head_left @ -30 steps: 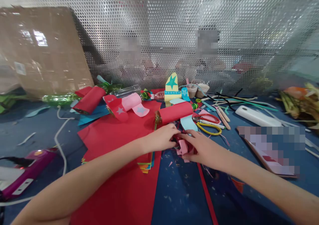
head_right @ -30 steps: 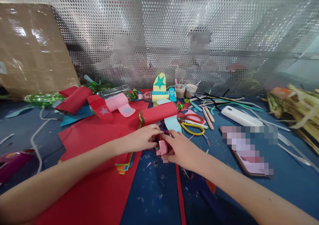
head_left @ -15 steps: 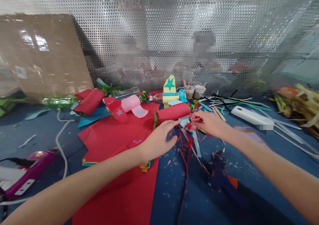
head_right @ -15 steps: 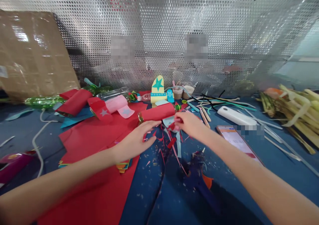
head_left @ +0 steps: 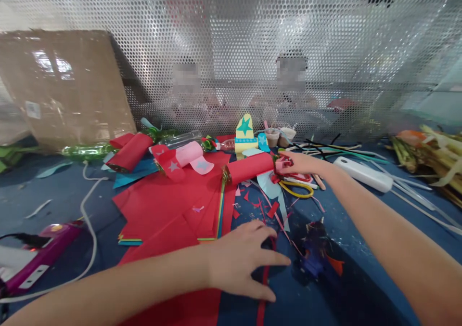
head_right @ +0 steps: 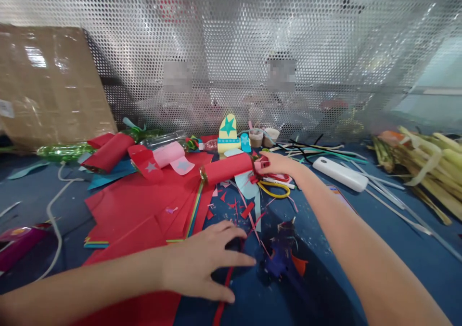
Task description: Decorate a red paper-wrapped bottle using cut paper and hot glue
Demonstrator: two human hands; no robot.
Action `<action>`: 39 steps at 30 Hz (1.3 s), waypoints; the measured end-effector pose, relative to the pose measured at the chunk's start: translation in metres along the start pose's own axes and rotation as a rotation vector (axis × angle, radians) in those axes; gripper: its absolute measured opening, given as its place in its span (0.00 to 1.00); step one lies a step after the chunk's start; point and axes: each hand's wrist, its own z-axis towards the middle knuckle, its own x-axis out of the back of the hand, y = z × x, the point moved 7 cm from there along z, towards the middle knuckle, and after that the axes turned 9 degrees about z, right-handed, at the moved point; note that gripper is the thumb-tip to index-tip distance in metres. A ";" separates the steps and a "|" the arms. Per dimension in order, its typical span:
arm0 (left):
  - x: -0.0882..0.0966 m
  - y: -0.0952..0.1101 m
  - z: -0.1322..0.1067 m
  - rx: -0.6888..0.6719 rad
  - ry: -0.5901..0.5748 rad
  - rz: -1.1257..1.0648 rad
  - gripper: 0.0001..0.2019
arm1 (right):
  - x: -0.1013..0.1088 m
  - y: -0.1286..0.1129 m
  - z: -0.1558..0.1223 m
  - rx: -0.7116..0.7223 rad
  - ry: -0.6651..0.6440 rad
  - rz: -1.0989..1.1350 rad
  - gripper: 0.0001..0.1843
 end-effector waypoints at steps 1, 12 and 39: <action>-0.003 0.005 0.001 -0.029 0.012 0.031 0.26 | 0.005 0.002 0.000 -0.003 0.007 0.011 0.18; 0.005 -0.029 0.016 0.173 0.211 -0.019 0.06 | 0.018 0.050 -0.007 -0.198 0.053 -0.026 0.14; 0.034 -0.054 0.124 0.110 0.310 0.369 0.25 | 0.005 0.034 0.005 -0.107 0.206 0.091 0.16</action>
